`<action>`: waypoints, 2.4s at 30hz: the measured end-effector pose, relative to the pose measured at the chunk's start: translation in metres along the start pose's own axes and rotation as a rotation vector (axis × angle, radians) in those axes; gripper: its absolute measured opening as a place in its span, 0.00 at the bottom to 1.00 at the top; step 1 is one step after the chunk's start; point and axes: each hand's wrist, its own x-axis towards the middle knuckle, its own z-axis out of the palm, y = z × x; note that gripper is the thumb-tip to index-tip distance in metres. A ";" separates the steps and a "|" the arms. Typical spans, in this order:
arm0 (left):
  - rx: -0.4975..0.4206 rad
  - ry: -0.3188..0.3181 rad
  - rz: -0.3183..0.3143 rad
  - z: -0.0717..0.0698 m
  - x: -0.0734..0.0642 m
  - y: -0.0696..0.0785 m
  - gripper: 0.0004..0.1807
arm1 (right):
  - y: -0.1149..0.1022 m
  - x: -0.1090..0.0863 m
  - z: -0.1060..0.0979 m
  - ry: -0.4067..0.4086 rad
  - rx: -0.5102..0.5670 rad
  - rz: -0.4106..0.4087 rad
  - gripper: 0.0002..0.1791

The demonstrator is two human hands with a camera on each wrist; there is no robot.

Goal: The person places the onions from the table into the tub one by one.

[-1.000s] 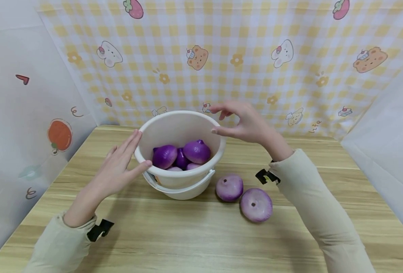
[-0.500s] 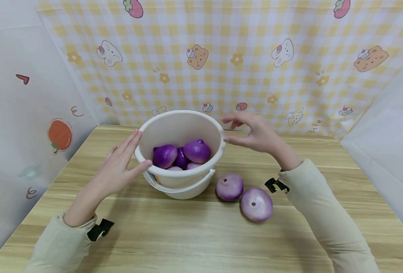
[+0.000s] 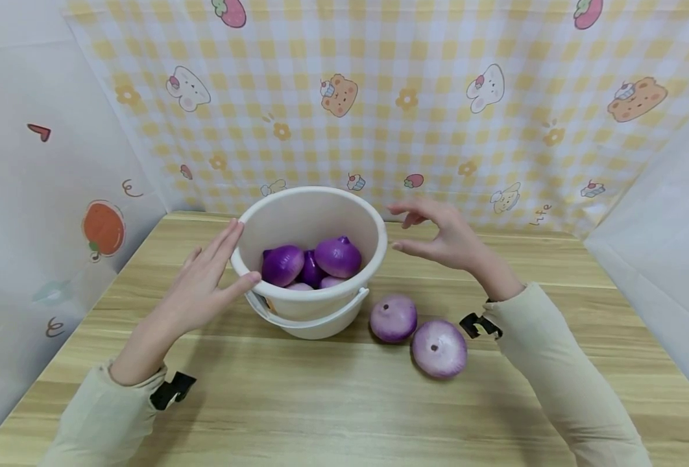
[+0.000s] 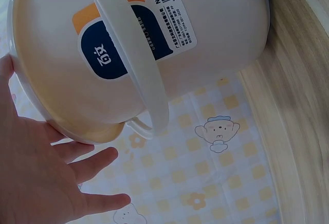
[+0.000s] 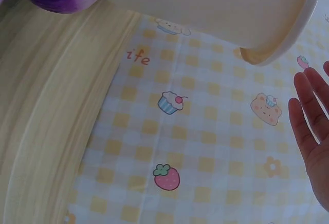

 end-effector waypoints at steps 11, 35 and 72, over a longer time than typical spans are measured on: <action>-0.002 0.005 0.008 0.000 0.000 0.000 0.42 | 0.006 -0.022 -0.001 -0.006 0.018 0.049 0.29; -0.014 0.001 0.002 0.000 0.000 0.000 0.42 | 0.052 -0.075 0.022 -0.277 0.102 0.220 0.32; -0.007 0.003 -0.007 0.000 0.000 -0.001 0.42 | 0.062 -0.107 0.054 -0.597 0.382 0.502 0.43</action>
